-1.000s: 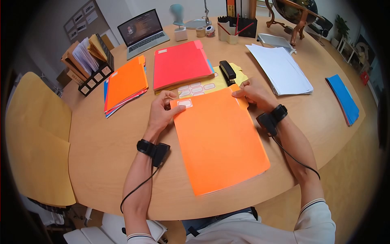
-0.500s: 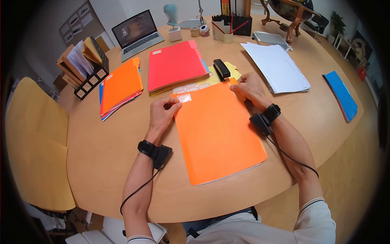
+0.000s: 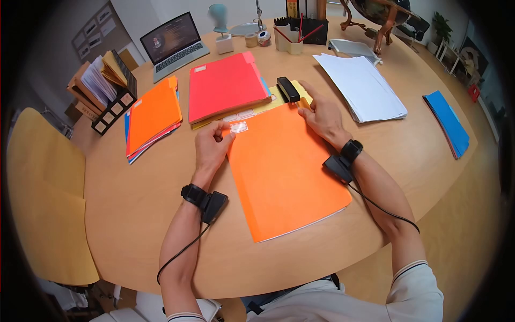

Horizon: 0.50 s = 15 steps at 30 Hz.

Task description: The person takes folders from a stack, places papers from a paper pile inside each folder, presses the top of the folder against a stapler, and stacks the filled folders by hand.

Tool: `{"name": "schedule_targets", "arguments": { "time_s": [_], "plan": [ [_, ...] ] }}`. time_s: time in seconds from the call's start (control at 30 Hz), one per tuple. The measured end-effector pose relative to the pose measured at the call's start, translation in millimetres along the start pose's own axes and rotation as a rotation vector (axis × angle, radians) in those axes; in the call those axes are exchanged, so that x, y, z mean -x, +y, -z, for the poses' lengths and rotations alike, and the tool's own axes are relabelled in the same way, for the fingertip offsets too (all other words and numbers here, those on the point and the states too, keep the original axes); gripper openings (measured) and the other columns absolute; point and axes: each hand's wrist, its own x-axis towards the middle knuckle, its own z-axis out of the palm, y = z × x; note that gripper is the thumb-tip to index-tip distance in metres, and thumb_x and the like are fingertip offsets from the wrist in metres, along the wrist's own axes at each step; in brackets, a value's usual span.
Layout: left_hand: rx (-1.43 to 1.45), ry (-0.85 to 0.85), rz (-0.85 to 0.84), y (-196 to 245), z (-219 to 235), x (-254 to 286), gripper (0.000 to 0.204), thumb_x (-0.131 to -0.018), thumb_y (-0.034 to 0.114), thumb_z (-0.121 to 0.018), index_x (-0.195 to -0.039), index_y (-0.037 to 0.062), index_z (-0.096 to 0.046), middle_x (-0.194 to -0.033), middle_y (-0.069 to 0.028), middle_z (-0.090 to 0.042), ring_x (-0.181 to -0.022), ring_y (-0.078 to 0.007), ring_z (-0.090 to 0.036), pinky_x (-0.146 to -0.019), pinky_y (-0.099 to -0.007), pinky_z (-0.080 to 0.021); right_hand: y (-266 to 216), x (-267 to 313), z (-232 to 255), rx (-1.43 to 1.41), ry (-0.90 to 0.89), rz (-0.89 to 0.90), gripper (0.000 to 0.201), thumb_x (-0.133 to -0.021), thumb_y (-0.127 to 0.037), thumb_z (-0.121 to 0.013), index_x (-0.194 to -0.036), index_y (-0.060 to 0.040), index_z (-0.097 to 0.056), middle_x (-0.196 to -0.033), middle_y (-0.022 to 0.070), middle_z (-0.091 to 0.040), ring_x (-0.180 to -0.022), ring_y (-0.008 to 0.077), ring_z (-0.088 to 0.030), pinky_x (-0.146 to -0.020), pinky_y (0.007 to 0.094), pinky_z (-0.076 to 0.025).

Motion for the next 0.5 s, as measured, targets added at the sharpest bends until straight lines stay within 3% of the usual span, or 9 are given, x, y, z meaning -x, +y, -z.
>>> {"name": "schedule_targets", "arguments": {
  "time_s": [0.07,0.1,0.17,0.33,0.5],
  "plan": [
    [-0.015,0.013,0.001,4,-2,-2,0.021,-0.083,0.006,-0.078,-0.1,-0.0009,-0.07,-0.067,0.0061,-0.049,-0.062,-0.0046,-0.043,-0.058,-0.0247,-0.039,8,0,-4,0.139,0.014,0.165,0.063,-0.085,-0.017,-0.073,-0.145,-0.0283,-0.055,-0.091,0.0176,-0.071,-0.084,0.039,-0.068,-0.073,0.0477,-0.053],
    [-0.03,0.027,0.0,7,-2,-3,0.025,-0.082,0.007,-0.079,-0.103,-0.0006,-0.068,-0.066,0.0059,-0.044,-0.06,-0.0055,-0.039,-0.057,-0.0254,-0.038,11,-1,-6,0.14,0.013,0.165,0.063,-0.085,-0.017,-0.073,-0.145,-0.0283,-0.055,-0.091,0.0176,-0.071,-0.084,0.039,-0.068,-0.073,0.0477,-0.053],
    [-0.084,0.022,0.006,9,0,-5,0.027,-0.081,0.008,-0.08,-0.104,0.0,-0.068,-0.065,0.0052,-0.046,-0.059,-0.0059,-0.041,-0.056,-0.0256,-0.038,12,0,-7,0.232,0.014,0.302,0.061,-0.089,-0.018,-0.07,-0.146,-0.0294,-0.054,-0.097,0.0183,-0.07,-0.084,0.0384,-0.068,-0.072,0.0483,-0.053],
    [-0.253,0.014,0.082,17,3,-11,0.034,-0.078,0.015,-0.081,-0.108,0.0033,-0.071,-0.061,0.0043,-0.049,-0.057,-0.0065,-0.046,-0.055,-0.0278,-0.039,10,2,-7,0.286,-0.007,0.268,0.054,-0.092,-0.02,-0.067,-0.143,-0.0316,-0.057,-0.1,0.0181,-0.069,-0.085,0.0382,-0.068,-0.071,0.0481,-0.053],
    [-0.292,0.018,0.217,14,5,-23,0.029,-0.076,0.025,-0.083,-0.1,0.0093,-0.077,-0.057,0.0046,-0.049,-0.057,-0.0075,-0.052,-0.056,-0.0303,-0.042,10,0,-6,0.281,-0.014,0.249,0.05,-0.093,-0.022,-0.065,-0.141,-0.0317,-0.059,-0.098,0.0179,-0.069,-0.085,0.0384,-0.068,-0.07,0.0484,-0.053]
  ]
}}
